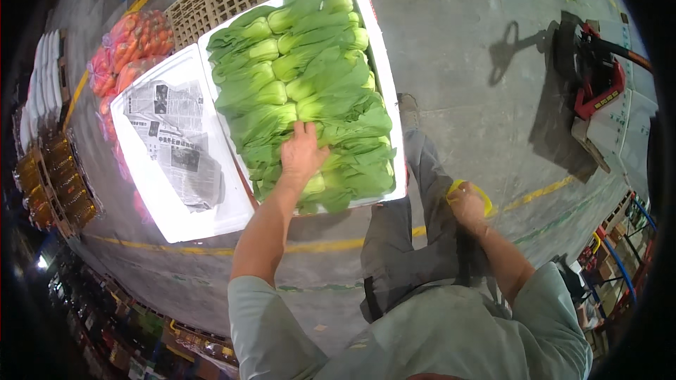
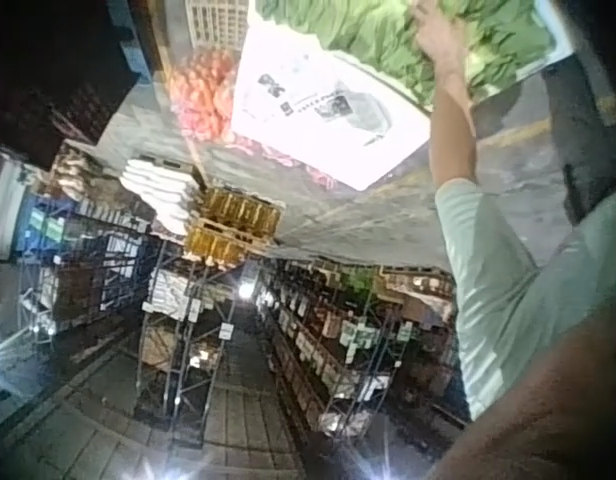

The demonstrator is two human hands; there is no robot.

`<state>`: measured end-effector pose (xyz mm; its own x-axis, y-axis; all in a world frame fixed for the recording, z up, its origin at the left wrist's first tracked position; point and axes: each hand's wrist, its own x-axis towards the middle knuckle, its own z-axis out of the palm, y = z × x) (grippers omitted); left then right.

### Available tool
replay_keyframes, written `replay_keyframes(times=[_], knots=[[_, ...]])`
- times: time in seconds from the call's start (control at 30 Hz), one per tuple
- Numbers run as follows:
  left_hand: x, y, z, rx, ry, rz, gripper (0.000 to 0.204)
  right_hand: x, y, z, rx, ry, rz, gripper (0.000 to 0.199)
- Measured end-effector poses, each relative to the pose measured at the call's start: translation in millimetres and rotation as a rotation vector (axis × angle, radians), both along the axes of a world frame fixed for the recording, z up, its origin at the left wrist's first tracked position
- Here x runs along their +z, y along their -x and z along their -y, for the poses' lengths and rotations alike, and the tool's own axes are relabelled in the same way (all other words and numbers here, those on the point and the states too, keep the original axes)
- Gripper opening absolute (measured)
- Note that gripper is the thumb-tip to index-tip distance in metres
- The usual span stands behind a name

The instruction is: Sorting and packing heads of bok choy into a styrofoam shipping container in a warehouse.

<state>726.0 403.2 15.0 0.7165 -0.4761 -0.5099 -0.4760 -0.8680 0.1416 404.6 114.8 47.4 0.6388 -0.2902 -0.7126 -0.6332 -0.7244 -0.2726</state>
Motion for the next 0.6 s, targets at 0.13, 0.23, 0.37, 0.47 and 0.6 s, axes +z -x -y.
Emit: replay_keyframes(times=[0.13, 0.23, 0.37, 0.47, 0.6], knots=[[9, -12, -9, -0.088, 0.055, -0.05, 0.055, 0, 7, 3, -0.056, -0.012, -0.003, 0.019], [23, -30, -13, -0.105, 0.105, -0.121, 0.055, -2, 4, 8, -0.111, -0.032, -0.044, 0.02], [31, -49, -36, 0.252, 0.304, -0.664, 0.058, -2, 4, 7, -0.097, -0.03, -0.104, 0.021], [55, -58, -37, 0.636, 0.416, -1.113, 0.06, 4, -2, 9, -0.146, -0.057, -0.129, 0.021], [63, -36, -84, 0.912, 0.581, -1.214, 0.064, 3, -3, 10, -0.111, -0.07, -0.139, 0.022]])
